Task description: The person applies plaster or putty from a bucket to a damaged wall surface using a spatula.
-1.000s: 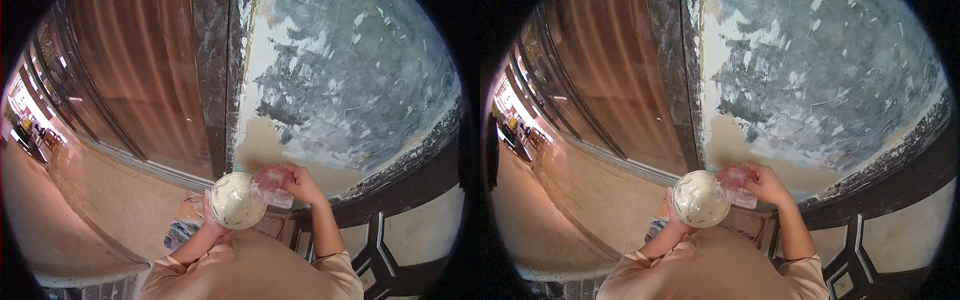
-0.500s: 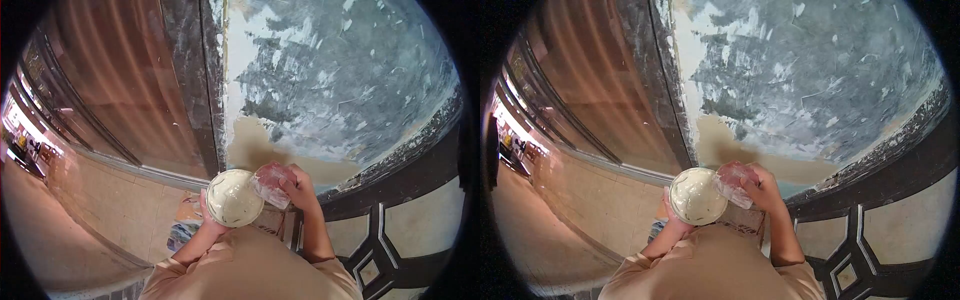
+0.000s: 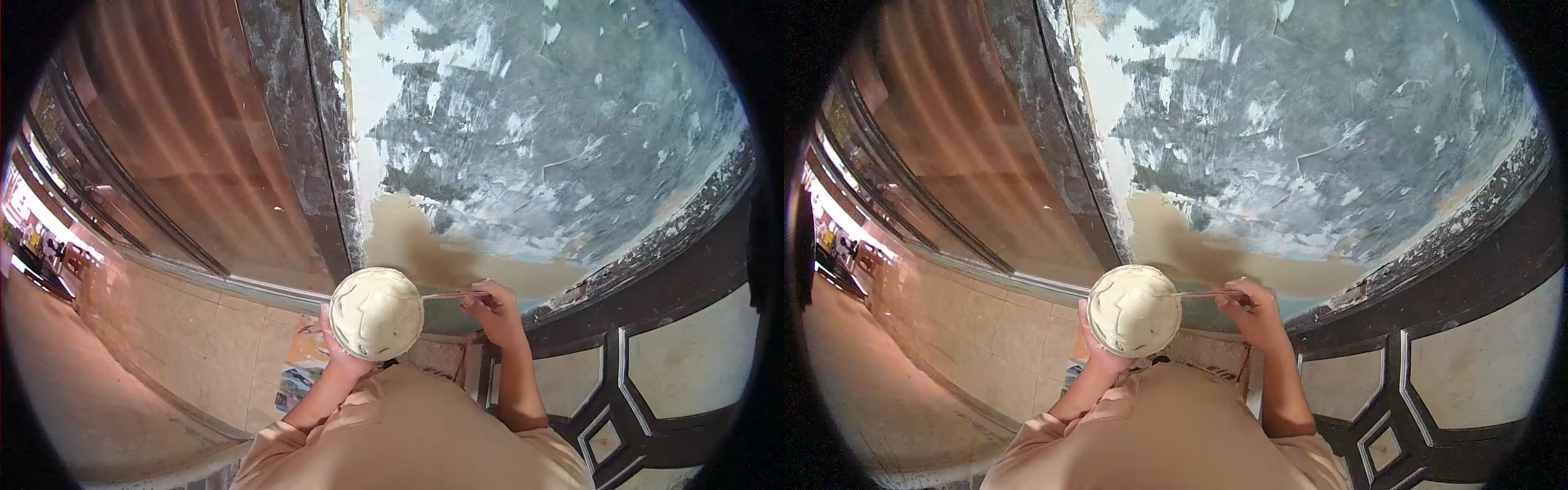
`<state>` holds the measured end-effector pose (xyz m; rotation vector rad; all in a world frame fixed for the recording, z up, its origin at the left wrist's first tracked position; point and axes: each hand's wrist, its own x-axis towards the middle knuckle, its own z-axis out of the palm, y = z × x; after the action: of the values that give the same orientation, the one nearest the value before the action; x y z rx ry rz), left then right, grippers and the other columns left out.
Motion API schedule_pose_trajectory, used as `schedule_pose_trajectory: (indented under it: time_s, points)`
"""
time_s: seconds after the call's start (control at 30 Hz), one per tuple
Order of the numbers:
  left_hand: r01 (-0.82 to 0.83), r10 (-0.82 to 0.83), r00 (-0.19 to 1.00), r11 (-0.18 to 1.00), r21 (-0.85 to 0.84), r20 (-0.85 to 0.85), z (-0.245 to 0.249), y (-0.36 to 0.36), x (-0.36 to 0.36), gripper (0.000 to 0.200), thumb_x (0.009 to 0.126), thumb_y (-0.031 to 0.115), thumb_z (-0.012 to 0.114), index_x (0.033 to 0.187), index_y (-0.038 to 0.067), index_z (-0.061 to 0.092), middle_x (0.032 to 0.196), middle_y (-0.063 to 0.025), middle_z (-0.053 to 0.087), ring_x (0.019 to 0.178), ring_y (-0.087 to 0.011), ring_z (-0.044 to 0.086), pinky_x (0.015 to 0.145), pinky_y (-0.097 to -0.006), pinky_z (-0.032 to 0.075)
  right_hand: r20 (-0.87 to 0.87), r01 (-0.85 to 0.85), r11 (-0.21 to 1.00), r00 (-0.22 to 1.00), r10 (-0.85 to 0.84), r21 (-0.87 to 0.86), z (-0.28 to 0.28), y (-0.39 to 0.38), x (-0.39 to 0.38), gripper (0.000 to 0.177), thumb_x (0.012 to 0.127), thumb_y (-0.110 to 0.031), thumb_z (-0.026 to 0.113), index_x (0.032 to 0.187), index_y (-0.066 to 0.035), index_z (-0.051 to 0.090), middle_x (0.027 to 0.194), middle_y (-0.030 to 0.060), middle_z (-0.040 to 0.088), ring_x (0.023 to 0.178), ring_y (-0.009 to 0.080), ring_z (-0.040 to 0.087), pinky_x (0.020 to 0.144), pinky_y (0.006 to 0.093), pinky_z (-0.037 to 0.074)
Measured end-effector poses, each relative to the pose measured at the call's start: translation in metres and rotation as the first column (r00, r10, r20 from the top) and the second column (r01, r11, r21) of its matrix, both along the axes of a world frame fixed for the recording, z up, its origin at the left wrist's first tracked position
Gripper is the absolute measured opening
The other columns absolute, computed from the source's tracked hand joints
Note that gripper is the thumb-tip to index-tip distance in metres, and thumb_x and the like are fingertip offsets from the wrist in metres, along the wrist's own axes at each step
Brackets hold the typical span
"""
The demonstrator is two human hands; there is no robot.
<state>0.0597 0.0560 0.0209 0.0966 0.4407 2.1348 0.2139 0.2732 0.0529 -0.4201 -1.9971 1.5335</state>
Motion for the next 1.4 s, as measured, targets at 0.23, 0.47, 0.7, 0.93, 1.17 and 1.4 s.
schedule_pose_trajectory:
  time_s: [0.23, 0.47, 0.7, 0.93, 1.17, 1.4]
  points:
    - [0.056, -0.057, 0.998, 0.998, 0.032, 0.042, -0.003, 0.010, -0.002, 0.081, 0.088, 0.075, 0.028, 0.147, 0.021, 0.038, 0.150, -0.0085, 0.041, 0.134, -0.0328, 0.042, 0.111, -0.0538, 0.032, -0.123, -0.025, 0.999, 0.992, 0.020, -0.044, 0.008, 0.011, -0.005, 0.021, 0.085, -0.002, 0.071, 0.104, 0.000, 0.062, 0.090, 0.0062, 0.067, 0.081, 0.0106, 0.061, 0.065, 0.0259, 0.049]
    - [0.125, -0.133, 0.988, 0.987, 0.106, 0.077, -0.005, 0.009, -0.007, 0.081, 0.088, 0.076, 0.028, 0.147, 0.021, 0.039, 0.151, -0.0078, 0.039, 0.136, -0.0331, 0.039, 0.111, -0.0550, 0.031, 0.134, 0.049, 0.954, 0.987, -0.092, 0.294, 0.021, 0.011, 0.000, 0.029, 0.082, 0.000, 0.072, 0.108, -0.002, 0.060, 0.090, 0.0089, 0.067, 0.072, 0.0149, 0.063, 0.061, 0.0280, 0.049]
    - [0.147, -0.151, 0.986, 0.987, 0.064, 0.064, -0.008, 0.009, -0.010, 0.082, 0.086, 0.077, 0.034, 0.147, 0.022, 0.039, 0.152, -0.0068, 0.038, 0.136, -0.0338, 0.038, 0.111, -0.0571, 0.030, 0.164, 0.284, 0.843, 0.905, -0.394, 0.456, 0.002, 0.027, -0.005, 0.027, 0.079, -0.006, 0.075, 0.099, -0.002, 0.058, 0.085, 0.0152, 0.063, 0.067, 0.0250, 0.062, 0.059, 0.0340, 0.049]
    - [0.112, -0.111, 0.994, 0.994, 0.012, -0.017, -0.011, 0.011, -0.011, 0.082, 0.086, 0.076, 0.032, 0.148, 0.024, 0.036, 0.154, -0.0070, 0.034, 0.138, -0.0342, 0.036, 0.112, -0.0583, 0.027, 0.089, 0.336, 0.677, 0.856, -0.510, 0.655, 0.004, 0.033, -0.026, 0.029, 0.079, -0.016, 0.076, 0.093, -0.003, 0.054, 0.087, 0.0181, 0.062, 0.074, 0.0402, 0.059, 0.062, 0.0437, 0.049]
    - [0.121, -0.122, 0.992, 0.993, -0.011, -0.041, -0.007, 0.007, -0.013, 0.084, 0.085, 0.077, 0.030, 0.149, 0.023, 0.035, 0.154, -0.0070, 0.034, 0.139, -0.0334, 0.035, 0.113, -0.0579, 0.027, 0.093, 0.448, 0.718, 0.812, -0.576, 0.533, 0.020, 0.027, -0.033, 0.027, 0.083, -0.016, 0.071, 0.102, -0.004, 0.057, 0.093, 0.0183, 0.063, 0.078, 0.0378, 0.064, 0.065, 0.0449, 0.050]
    - [0.172, -0.178, 0.983, 0.979, 0.107, 0.051, -0.012, 0.007, -0.015, 0.083, 0.087, 0.077, 0.025, 0.149, 0.022, 0.035, 0.153, -0.0070, 0.034, 0.138, -0.0326, 0.036, 0.112, -0.0573, 0.030, 0.141, 0.292, 0.747, 0.879, -0.456, 0.597, 0.009, 0.031, -0.028, 0.025, 0.085, -0.014, 0.069, 0.106, -0.007, 0.059, 0.096, 0.0135, 0.064, 0.073, 0.0320, 0.065, 0.064, 0.0415, 0.052]
